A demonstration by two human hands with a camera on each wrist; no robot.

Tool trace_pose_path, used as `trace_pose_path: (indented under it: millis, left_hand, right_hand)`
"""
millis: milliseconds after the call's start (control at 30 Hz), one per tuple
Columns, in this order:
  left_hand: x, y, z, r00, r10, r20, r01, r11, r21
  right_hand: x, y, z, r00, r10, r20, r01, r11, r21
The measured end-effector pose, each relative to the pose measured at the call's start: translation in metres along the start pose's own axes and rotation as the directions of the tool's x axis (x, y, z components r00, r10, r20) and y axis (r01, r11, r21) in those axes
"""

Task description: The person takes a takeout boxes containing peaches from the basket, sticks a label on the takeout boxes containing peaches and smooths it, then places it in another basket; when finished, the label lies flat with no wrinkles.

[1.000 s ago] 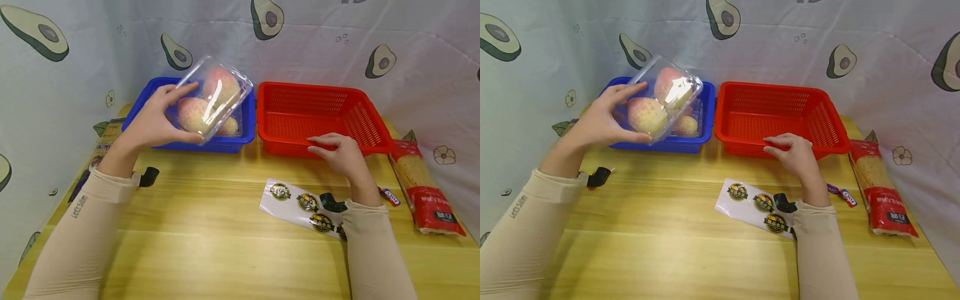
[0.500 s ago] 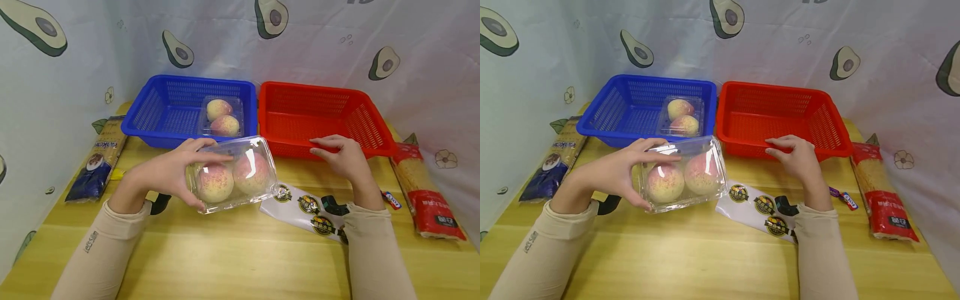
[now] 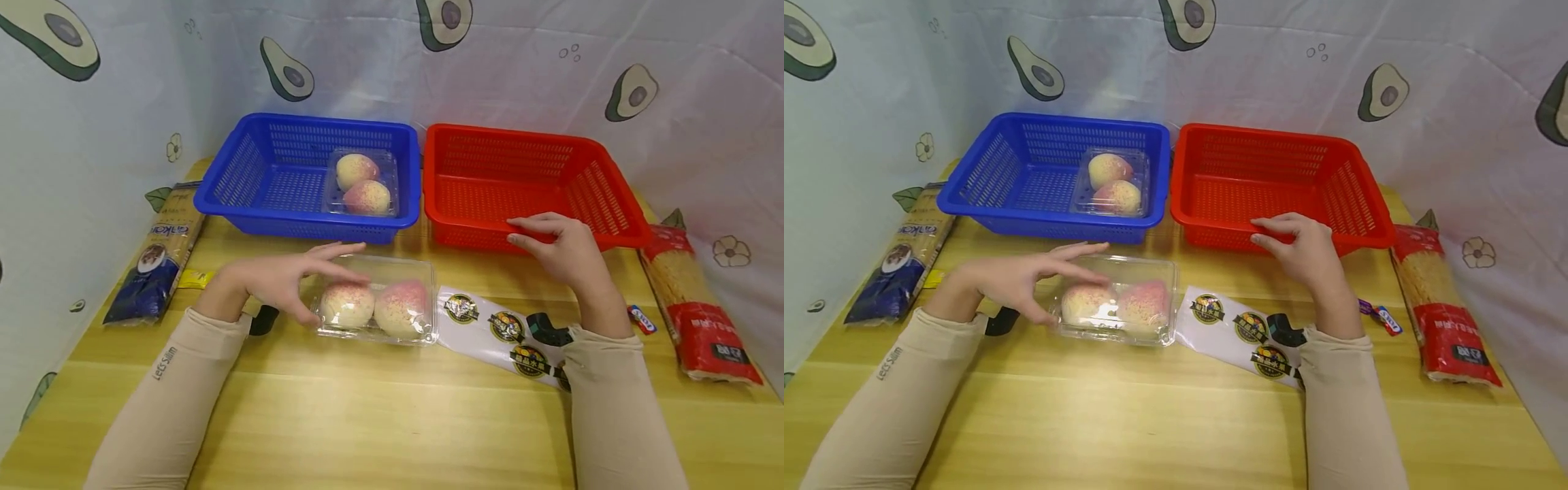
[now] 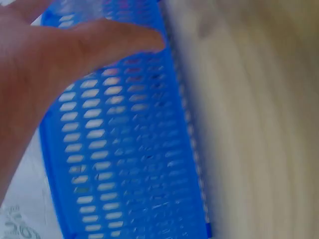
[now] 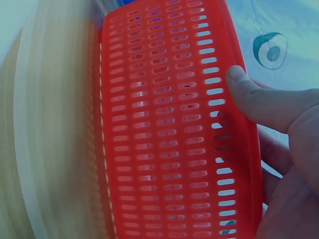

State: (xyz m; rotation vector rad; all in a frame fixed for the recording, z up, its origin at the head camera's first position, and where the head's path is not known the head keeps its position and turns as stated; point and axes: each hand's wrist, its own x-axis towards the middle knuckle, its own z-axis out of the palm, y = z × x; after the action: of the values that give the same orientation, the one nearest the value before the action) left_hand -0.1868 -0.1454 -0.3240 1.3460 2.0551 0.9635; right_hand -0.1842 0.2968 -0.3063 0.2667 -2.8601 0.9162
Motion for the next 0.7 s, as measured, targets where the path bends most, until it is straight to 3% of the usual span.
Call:
trace_pose_path:
  millis: [67,200,333,433,500,567,633,700]
  left_hand:
    - [-0.003,0.002,-0.003,1.000,0.014,0.008,-0.014,1.000,0.016]
    - [-0.001,0.008,-0.003,0.998,-0.055,-0.031,0.056,0.998,0.028]
    - [0.007,0.007,0.003,0.987,-0.142,-0.071,0.144,0.989,0.018]
    - [0.009,0.007,0.005,0.982,-0.172,-0.071,0.173,0.985,-0.002]
    - [0.008,0.008,0.006,0.980,-0.184,-0.078,0.184,0.983,-0.007]
    - [0.008,0.008,0.006,0.978,-0.194,-0.078,0.194,0.981,-0.009]
    - [0.008,0.007,0.006,0.977,-0.201,-0.075,0.201,0.980,-0.013]
    - [0.009,0.005,0.007,0.976,-0.207,-0.071,0.206,0.978,-0.018]
  right_hand:
    - [0.000,-0.002,-0.002,1.000,-0.011,0.005,0.011,1.000,-0.013]
    - [-0.005,-0.012,-0.009,0.998,-0.054,-0.042,0.053,0.998,-0.022]
    - [-0.019,-0.021,-0.015,0.975,-0.209,-0.070,0.208,0.978,-0.021]
    - [-0.031,-0.020,-0.012,0.955,-0.281,0.101,0.285,0.958,-0.028]
    - [-0.037,-0.015,-0.005,0.930,-0.248,0.273,0.263,0.965,-0.021]
    - [-0.042,-0.008,0.004,0.899,-0.166,0.406,0.205,0.977,-0.055]
    - [-0.046,-0.001,0.012,0.879,-0.101,0.466,0.156,0.984,-0.082]
    - [-0.050,0.004,0.018,0.875,-0.075,0.478,0.137,0.986,-0.097]
